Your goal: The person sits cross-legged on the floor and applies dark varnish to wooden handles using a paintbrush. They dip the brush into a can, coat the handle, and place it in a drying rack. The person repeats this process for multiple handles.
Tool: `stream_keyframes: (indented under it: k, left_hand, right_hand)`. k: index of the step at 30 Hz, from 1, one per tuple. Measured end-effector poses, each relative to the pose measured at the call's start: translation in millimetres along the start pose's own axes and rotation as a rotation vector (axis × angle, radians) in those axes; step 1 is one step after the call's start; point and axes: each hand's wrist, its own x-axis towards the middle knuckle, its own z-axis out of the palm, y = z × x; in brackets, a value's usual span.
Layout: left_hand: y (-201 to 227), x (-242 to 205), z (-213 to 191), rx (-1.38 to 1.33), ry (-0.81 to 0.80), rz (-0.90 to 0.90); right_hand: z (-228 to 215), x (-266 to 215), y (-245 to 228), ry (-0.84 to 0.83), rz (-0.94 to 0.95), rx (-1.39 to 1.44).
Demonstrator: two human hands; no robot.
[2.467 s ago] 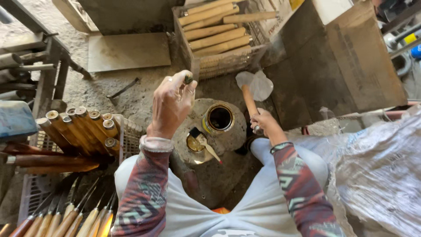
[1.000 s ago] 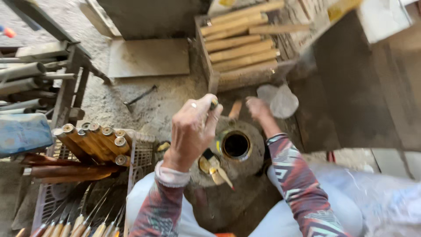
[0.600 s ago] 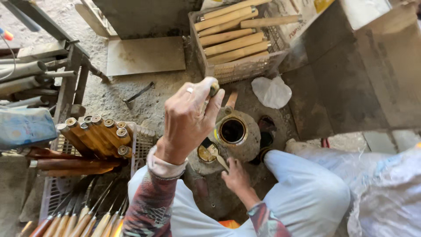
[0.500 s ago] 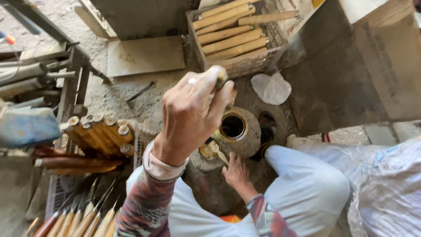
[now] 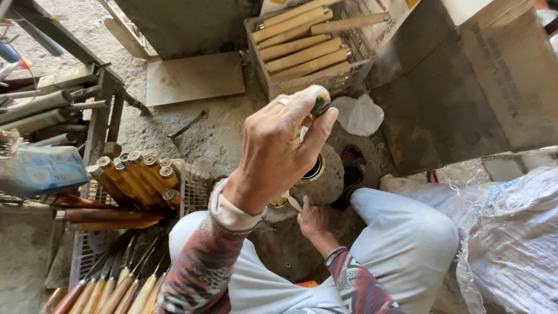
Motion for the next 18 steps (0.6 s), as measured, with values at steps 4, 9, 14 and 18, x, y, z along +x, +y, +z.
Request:
stream_keyframes:
  k: [4, 9, 14, 18]
  left_hand:
    - [-17.0, -15.6, 23.2, 0.022, -0.075, -0.091]
    - [-40.2, -46.3, 48.4, 0.05, -0.098, -0.086]
    - [-58.0, -64.6, 63.0, 0.039, -0.122, -0.115]
    - [-62.5, -72.1, 64.9, 0.022, -0.149, -0.141]
  right_hand:
    - [0.3, 3.3, 4.9, 0.021, -0.007, 0.002]
    - [6.9, -4.1, 12.2, 0.094, -0.088, 0.035]
    - [3.6, -4.6, 11.1, 0.113, -0.129, 0.041]
    - [-5.8, -7.3, 7.6, 0.147, -0.158, 0.062]
